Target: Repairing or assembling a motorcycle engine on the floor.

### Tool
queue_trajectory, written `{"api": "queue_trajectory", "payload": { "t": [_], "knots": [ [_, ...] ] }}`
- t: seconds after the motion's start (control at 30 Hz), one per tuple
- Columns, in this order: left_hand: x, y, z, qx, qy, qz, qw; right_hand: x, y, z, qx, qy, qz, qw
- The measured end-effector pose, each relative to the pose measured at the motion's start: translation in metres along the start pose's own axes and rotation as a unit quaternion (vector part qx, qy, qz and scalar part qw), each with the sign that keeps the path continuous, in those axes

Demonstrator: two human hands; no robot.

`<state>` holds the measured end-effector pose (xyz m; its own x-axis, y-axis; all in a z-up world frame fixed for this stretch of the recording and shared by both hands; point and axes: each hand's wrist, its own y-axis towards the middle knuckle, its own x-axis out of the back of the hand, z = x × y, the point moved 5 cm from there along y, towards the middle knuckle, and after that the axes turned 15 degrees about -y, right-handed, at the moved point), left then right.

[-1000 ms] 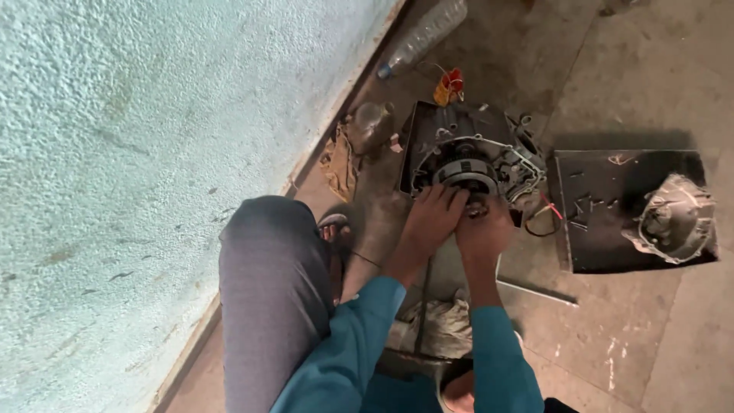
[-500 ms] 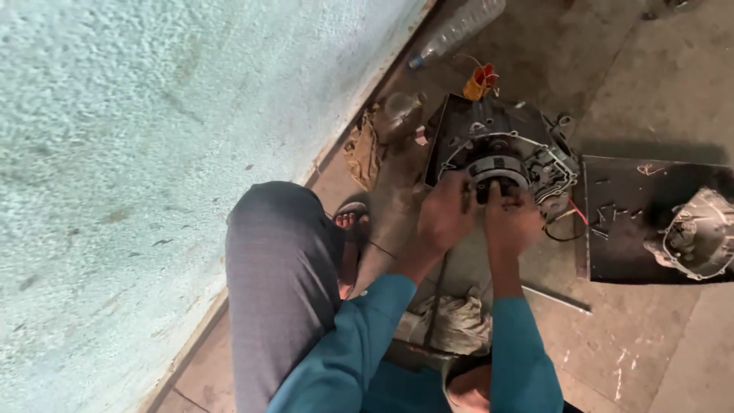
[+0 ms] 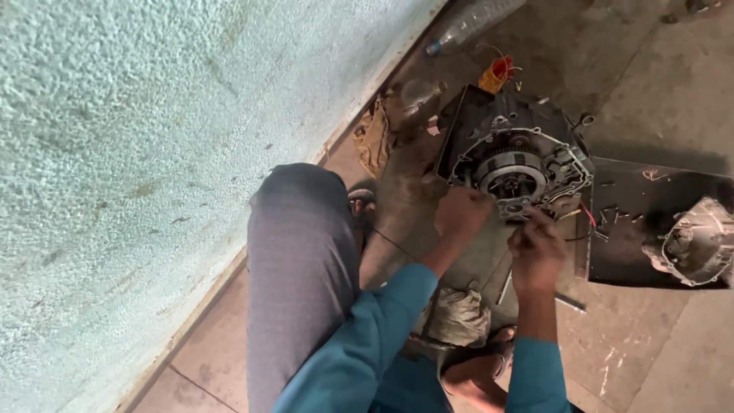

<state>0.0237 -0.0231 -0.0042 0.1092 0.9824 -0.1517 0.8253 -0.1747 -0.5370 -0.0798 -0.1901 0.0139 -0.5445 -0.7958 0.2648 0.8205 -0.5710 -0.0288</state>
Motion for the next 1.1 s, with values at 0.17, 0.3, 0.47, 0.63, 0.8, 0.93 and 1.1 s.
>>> {"api": "queue_trajectory", "payload": {
  "t": [0.17,0.3,0.47,0.63,0.8,0.93,1.1],
  "knots": [
    [-0.008,-0.010,-0.023,0.025,0.193,-0.004,0.981,-0.051,-0.001,0.076,0.270,-0.554,-0.022,0.788],
    [-0.015,-0.006,-0.017,-0.001,0.236,-0.032,0.971,-0.053,0.009,0.059,0.269,-0.665,-0.029,0.696],
    [-0.021,-0.004,-0.008,0.119,0.133,-0.007,0.984,-0.045,0.010,0.037,0.263,-0.640,-0.039,0.721],
    [-0.036,0.016,0.017,0.064,0.124,-0.012,0.990,-0.040,0.010,0.036,0.274,-0.599,-0.070,0.749],
    [-0.024,0.006,0.005,0.041,0.121,-0.061,0.990,-0.032,-0.001,0.044,0.281,-0.585,-0.075,0.757],
    [-0.014,-0.014,-0.020,0.048,0.116,-0.008,0.992,-0.008,-0.012,0.019,0.185,-0.468,-0.084,0.860],
    [-0.004,-0.034,-0.032,-0.043,0.212,-0.053,0.975,0.018,-0.030,-0.132,-0.254,0.104,-0.062,0.960]
  ]
}}
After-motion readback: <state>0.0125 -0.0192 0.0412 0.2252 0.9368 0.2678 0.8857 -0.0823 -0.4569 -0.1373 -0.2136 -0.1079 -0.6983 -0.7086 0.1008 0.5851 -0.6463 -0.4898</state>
